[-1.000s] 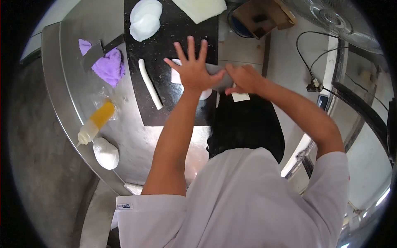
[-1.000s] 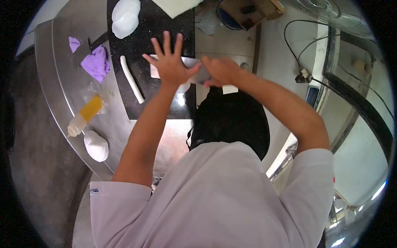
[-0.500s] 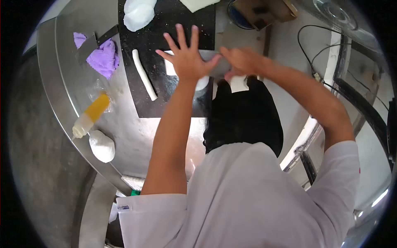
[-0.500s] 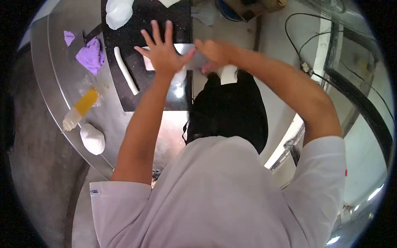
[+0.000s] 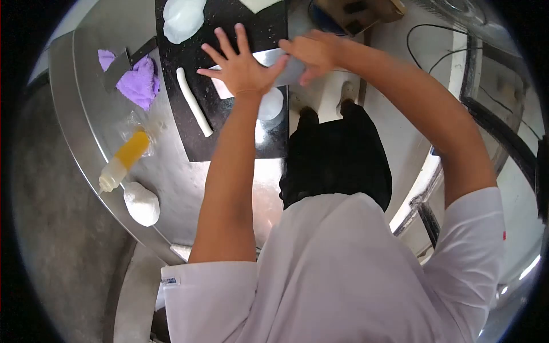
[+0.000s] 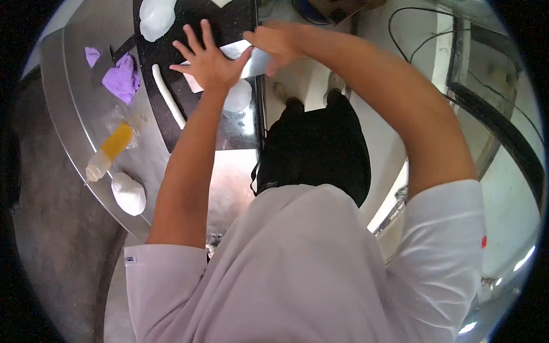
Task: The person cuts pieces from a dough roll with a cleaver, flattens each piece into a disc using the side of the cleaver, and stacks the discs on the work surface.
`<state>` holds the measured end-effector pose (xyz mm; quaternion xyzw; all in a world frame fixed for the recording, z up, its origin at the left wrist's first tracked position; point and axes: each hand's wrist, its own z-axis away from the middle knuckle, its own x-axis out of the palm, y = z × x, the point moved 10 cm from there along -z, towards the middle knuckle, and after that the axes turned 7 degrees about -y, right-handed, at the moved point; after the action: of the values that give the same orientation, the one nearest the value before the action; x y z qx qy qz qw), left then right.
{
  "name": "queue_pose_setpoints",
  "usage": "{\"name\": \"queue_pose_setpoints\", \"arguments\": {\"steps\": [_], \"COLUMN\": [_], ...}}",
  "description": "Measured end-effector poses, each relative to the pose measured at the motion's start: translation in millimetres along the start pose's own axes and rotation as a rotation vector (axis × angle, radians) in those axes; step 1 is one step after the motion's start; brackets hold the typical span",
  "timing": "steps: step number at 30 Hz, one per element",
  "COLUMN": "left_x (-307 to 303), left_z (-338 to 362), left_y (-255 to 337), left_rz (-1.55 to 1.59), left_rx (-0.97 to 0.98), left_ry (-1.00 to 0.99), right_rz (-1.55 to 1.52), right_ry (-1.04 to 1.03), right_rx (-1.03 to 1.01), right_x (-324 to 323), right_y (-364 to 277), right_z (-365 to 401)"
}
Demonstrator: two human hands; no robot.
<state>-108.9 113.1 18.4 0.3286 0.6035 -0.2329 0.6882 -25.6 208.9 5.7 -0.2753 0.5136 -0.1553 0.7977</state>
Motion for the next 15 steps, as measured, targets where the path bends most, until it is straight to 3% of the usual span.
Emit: {"name": "queue_pose_setpoints", "arguments": {"steps": [2, 4, 5, 8, 9, 12, 15], "left_x": [2, 9, 15, 24, 19, 4, -1], "left_z": [-3, 7, 18, 7, 1, -8, -20], "left_y": [-6, -1, 2, 17, 13, 3, 4], "left_rz": [-0.018, 0.009, 0.011, 0.012, 0.009, -0.032, 0.021], "left_rx": [-0.023, 0.092, 0.119, 0.147, 0.11, 0.014, 0.104], "left_ry": [-0.024, -0.06, -0.067, -0.074, -0.041, 0.011, 0.006], "right_rz": [0.08, -0.036, -0.202, -0.185, -0.152, 0.037, -0.013], "right_ry": [0.048, -0.033, -0.237, -0.163, 0.028, -0.035, -0.109], "right_rx": [-0.04, 0.004, 0.142, 0.148, 0.003, -0.019, 0.134], "right_x": [-3, 9, 27, 45, 43, -3, -5], "right_y": [-14, -22, -20, -1, 8, 9, 2], "right_z": [5, 8, 17, 21, 16, -3, -1]}}
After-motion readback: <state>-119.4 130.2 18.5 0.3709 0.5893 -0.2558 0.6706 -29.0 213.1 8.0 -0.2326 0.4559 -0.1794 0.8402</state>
